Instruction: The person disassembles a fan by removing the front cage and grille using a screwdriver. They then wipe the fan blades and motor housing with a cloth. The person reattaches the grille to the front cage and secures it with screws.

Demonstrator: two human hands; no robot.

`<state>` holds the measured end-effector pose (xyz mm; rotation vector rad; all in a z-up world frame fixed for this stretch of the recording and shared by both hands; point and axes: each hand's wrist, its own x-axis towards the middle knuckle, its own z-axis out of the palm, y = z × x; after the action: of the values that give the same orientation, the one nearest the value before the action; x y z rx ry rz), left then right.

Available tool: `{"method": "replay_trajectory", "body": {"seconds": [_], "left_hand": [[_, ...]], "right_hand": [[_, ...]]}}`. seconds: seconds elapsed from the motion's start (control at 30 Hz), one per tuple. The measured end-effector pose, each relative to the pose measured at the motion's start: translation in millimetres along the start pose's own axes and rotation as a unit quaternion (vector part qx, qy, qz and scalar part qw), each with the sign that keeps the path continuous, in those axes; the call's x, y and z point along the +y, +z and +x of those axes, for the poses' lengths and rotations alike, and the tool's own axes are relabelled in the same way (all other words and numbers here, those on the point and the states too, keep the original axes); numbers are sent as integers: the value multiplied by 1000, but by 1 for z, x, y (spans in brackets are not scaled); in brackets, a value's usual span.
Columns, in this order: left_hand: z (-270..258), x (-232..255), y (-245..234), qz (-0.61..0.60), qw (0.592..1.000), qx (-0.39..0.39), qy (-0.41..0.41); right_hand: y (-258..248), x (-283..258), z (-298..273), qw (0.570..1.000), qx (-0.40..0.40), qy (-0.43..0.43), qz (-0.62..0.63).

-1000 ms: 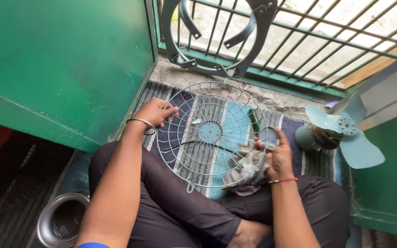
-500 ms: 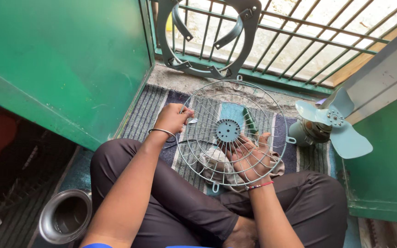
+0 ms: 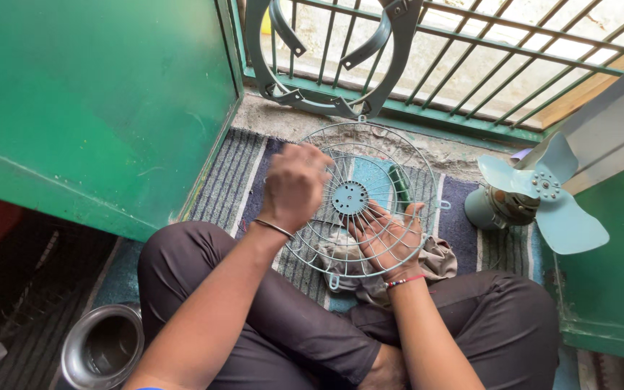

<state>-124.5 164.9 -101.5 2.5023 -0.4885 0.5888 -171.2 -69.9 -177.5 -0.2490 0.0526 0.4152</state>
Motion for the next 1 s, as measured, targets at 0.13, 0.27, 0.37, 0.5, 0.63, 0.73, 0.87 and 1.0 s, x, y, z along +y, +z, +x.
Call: {"method": "replay_trajectory", "body": {"seconds": [0.13,0.27,0.37,0.5,0.63,0.73,0.87,1.0], "left_hand": [[-6,6,41,-24,981,-192,14],[-5,-15,69,-6,960,-278,-17],[0,-29,80,-20,960,-277,-29],[4,-29,89,-3,947,-319,-40],[-1,-24,93,13,947,-318,-40],[-7,-24,95,16,956,-291,-20],[-14,-27,100,6,947,-322,-8],[-10,-34,101,65,970,-231,-26]], "right_hand": [[-23,2,32,999,5,28,34],[-45,7,62,996,67,21,50],[-58,0,74,994,104,11,12],[-72,-9,74,975,222,9,2],[-83,-14,70,979,197,40,47],[-83,-29,62,949,306,50,-59],[-79,-36,36,836,477,-75,-261],[-72,-29,21,766,416,-128,-473]]}}
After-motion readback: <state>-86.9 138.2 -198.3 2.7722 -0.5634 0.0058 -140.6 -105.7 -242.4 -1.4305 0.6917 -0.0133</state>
